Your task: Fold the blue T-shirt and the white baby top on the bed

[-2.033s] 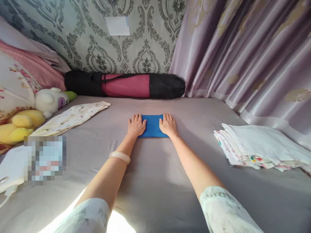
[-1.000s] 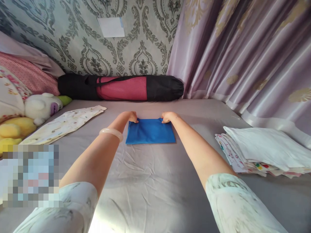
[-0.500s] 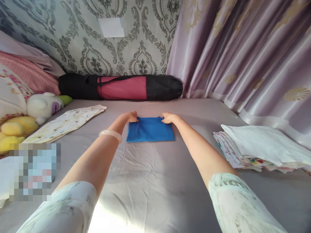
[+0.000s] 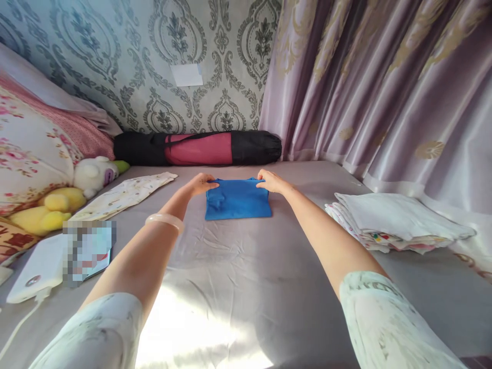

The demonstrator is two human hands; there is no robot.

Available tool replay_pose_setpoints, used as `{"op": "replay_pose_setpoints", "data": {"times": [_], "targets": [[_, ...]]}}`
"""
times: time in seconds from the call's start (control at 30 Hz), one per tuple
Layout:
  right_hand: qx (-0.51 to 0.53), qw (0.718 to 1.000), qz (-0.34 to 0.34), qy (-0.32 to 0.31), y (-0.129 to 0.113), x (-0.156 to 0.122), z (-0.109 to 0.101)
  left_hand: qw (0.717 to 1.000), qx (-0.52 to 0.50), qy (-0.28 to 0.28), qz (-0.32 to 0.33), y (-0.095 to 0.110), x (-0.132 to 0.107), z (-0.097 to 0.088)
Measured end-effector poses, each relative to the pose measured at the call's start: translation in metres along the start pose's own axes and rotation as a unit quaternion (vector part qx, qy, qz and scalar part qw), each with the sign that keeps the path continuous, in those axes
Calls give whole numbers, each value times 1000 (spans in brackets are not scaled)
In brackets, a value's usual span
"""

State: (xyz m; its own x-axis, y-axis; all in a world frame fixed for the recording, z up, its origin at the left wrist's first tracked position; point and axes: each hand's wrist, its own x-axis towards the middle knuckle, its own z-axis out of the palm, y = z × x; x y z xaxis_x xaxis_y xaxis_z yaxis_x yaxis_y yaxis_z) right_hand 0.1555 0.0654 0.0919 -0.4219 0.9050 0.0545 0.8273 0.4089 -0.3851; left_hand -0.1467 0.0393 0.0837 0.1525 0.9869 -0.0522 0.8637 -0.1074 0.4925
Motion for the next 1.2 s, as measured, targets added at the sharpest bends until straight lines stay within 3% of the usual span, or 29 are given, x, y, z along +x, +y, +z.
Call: {"op": "replay_pose_setpoints", "data": {"times": [0.1, 0.17, 0.33, 0.47, 0.6, 0.7, 0.97, 1.1, 1.2], "targets": [[46, 999, -14, 4, 2, 1, -14, 985, -164, 15, 52, 1, -7, -12], [71, 997, -20, -7, 2, 2, -25, 975, -209, 21, 69, 6, -11, -21], [83, 994, -70, -22, -3, -4, -52, 973, -205, 65, 85, 19, -11, -38], [35, 995, -72, 59, -8, -13, -56, 966, -181, 136, 121, 25, -6, -36], [-37, 983, -99, 151, -9, -28, -37, 966, -95, 195, 141, 26, -15, -23], [-74, 974, -136, 166, -6, -46, -18, 972, -35, 191, 136, 25, -36, -11], [-119, 964, -206, 117, -1, -106, 24, 970, 78, 124, 193, 7, -94, 35], [-129, 967, -210, 70, 2, -120, 44, 966, 120, 76, 215, -1, -110, 56], [-125, 968, -212, 45, 7, -126, 53, 966, 141, 44, 214, -1, -120, 61]]}}
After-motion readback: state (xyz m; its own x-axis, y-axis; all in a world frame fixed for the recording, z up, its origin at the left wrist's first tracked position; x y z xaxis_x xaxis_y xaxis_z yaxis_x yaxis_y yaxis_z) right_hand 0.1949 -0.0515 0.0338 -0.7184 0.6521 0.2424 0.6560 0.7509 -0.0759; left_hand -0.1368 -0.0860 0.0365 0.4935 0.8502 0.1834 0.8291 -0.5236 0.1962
